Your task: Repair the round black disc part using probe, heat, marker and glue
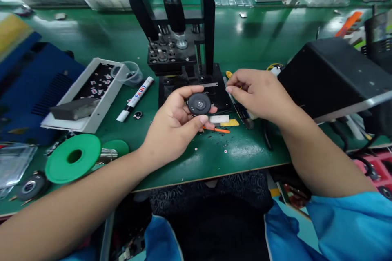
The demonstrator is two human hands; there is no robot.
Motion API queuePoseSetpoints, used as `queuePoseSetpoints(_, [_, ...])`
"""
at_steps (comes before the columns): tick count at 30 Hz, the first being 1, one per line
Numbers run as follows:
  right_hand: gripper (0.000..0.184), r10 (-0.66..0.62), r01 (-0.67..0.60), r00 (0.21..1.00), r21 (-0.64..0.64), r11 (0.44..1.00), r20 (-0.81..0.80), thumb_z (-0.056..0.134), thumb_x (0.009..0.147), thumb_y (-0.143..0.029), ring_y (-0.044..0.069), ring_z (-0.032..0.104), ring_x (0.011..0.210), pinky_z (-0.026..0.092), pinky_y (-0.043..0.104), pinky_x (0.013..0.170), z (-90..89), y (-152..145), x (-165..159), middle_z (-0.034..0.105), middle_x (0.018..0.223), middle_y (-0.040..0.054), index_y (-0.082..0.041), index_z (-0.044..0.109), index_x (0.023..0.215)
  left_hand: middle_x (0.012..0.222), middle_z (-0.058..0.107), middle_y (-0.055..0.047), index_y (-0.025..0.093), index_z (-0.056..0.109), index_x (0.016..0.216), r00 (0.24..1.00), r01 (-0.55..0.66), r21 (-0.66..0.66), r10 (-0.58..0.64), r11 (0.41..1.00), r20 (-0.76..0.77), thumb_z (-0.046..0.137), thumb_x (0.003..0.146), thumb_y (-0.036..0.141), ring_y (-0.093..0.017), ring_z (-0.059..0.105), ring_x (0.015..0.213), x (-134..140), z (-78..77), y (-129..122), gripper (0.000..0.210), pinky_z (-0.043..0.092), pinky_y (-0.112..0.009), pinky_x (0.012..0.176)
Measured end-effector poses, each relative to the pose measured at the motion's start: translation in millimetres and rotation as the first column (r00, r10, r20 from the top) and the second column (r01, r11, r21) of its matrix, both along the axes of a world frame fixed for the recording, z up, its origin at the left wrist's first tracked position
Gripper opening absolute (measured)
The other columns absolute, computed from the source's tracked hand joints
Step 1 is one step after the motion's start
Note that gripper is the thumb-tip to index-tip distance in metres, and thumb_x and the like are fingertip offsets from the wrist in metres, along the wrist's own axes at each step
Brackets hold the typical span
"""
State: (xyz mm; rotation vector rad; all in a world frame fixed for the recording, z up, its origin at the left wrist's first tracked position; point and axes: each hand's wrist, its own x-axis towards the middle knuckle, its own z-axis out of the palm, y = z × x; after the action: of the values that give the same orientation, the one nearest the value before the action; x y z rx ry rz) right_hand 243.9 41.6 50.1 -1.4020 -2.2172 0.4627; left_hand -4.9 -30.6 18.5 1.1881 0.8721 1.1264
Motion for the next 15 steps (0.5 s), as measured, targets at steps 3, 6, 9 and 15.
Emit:
queuePoseSetpoints(3, [0.01, 0.02, -0.02, 0.999, -0.006, 1.0, -0.028, 0.072, 0.103, -0.024, 0.023, 0.071, 0.087, 0.048, 0.038, 0.082, -0.5, -0.5, -1.3, 0.082, 0.095, 0.0036, -0.023, 0.079, 0.096, 0.113, 0.088, -0.005, 0.022, 0.059, 0.143, 1.0, 0.01, 0.004, -0.01, 1.0, -0.015, 0.091, 0.096, 0.013, -0.013, 0.083, 0.081, -0.2, 0.0, 1.3, 0.058, 0.072, -0.026, 0.08])
queuePoseSetpoints(6, [0.013, 0.044, -0.043, 0.998, 0.015, 0.999, -0.048, 0.07, 0.104, -0.026, 0.023, 0.07, 0.086, 0.046, 0.038, 0.082, -1.2, -1.7, -3.0, 0.081, 0.092, 0.0033, -0.023, 0.079, 0.095, 0.115, 0.086, -0.006, 0.022, 0.059, 0.142, 1.0, 0.012, 0.009, -0.011, 1.0, -0.019, 0.093, 0.095, 0.014, -0.017, 0.084, 0.089, 0.2, -1.6, 2.5, 0.058, 0.073, -0.028, 0.081])
queuePoseSetpoints(9, [0.014, 0.065, -0.063, 0.995, 0.039, 0.997, -0.069, 0.069, 0.104, -0.027, 0.023, 0.069, 0.086, 0.046, 0.038, 0.083, -0.4, -3.7, -4.9, 0.08, 0.091, 0.0033, -0.023, 0.079, 0.095, 0.117, 0.086, -0.007, 0.023, 0.059, 0.141, 1.0, 0.027, -0.001, -0.027, 1.0, -0.014, 0.093, 0.096, 0.017, -0.019, 0.084, 0.092, 0.2, -2.8, 2.8, 0.057, 0.072, -0.03, 0.082])
queuePoseSetpoints(15, [0.015, 0.109, -0.106, 0.99, 0.039, 0.994, -0.086, 0.069, 0.104, -0.029, 0.022, 0.067, 0.086, 0.047, 0.037, 0.084, 1.2, -6.8, -6.8, 0.078, 0.091, 0.0035, -0.023, 0.078, 0.094, 0.116, 0.083, -0.007, 0.023, 0.059, 0.136, 0.999, 0.048, 0.017, -0.048, 0.999, 0.013, 0.095, 0.097, 0.022, -0.02, 0.085, 0.101, -1.5, -3.5, 4.7, 0.054, 0.07, -0.026, 0.078])
